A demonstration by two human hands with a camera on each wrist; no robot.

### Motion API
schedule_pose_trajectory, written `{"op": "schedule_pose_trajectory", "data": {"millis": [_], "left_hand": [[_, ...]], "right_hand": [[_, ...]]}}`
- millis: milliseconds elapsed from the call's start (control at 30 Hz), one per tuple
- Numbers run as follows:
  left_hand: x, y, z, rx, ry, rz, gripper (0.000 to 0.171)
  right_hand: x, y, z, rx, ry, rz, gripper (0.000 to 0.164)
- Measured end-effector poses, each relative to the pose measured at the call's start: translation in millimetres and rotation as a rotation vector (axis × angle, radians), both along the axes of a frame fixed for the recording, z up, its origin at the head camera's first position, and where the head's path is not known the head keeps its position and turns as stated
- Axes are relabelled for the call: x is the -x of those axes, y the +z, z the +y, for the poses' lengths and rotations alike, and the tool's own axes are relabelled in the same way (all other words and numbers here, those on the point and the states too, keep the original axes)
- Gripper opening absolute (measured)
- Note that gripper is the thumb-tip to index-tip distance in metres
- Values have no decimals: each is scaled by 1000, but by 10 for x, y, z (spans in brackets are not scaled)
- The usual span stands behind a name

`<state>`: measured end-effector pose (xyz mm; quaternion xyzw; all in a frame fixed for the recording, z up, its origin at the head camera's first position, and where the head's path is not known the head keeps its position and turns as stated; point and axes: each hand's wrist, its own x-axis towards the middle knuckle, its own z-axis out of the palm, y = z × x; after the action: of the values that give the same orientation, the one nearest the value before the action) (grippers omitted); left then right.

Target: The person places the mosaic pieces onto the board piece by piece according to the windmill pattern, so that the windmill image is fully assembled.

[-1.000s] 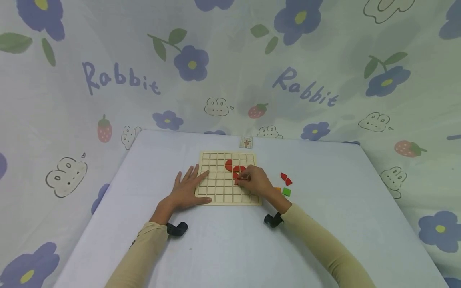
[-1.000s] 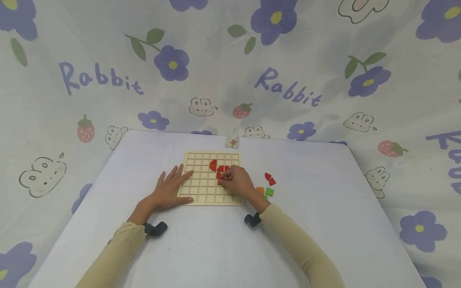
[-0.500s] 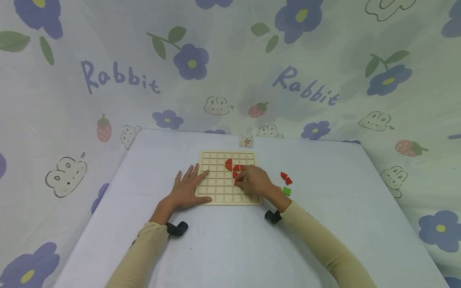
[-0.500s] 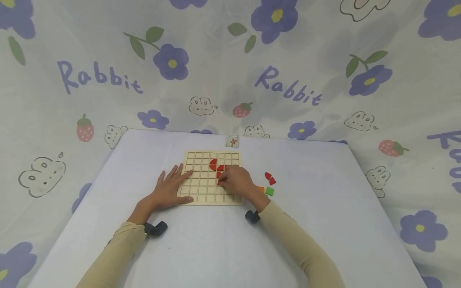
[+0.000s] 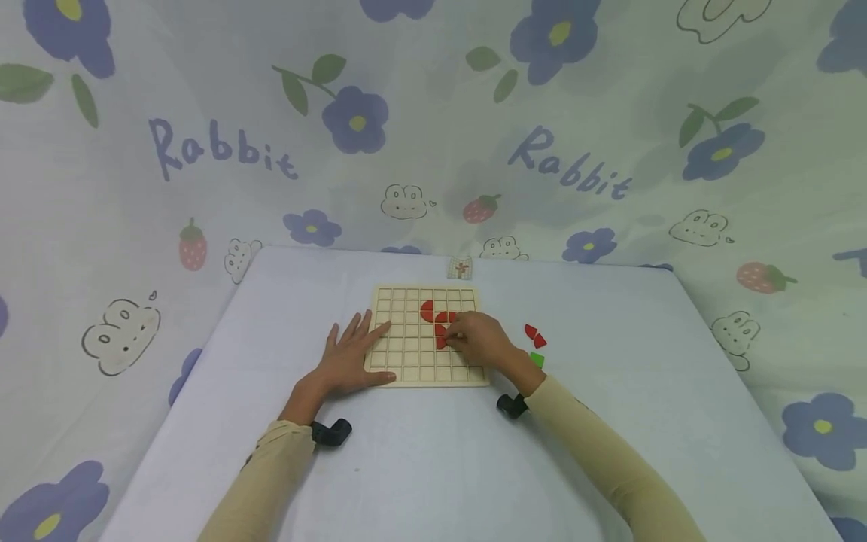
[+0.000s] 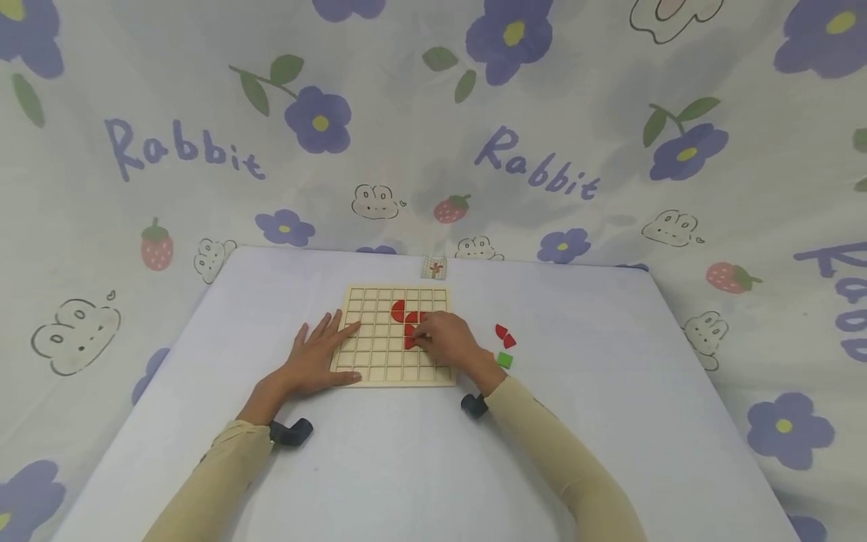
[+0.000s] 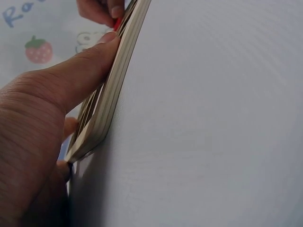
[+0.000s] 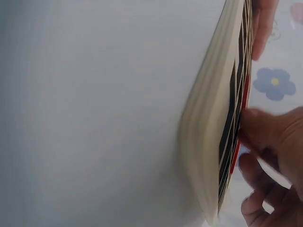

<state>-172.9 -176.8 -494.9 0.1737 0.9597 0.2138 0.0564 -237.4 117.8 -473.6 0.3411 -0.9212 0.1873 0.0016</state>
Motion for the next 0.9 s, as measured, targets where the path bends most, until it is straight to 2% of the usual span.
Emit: {"op": "schedule_pose_trajectory", "data": {"millis": [133, 333, 400, 500, 633, 900], "left_hand": [[-1, 13, 7, -11, -1, 7, 104], [-9, 22, 26, -1, -1, -11, 104], [-9, 27, 24, 3, 2, -12, 104], [1, 19, 15, 6, 1, -6, 105], [15, -6, 12, -5, -7, 4, 105], [18, -36, 14, 9, 2, -5, 105]], "right_hand": [[15, 29, -18, -7, 0, 12, 8], [3, 7, -19, 23, -36, -45, 7], [4, -18, -38, 11, -26, -28, 15], [16, -42, -70, -38, -24, -18, 35], [38, -47, -78, -62, -69, -75, 49], [37, -40, -98, 36, -66, -121, 21]]}}
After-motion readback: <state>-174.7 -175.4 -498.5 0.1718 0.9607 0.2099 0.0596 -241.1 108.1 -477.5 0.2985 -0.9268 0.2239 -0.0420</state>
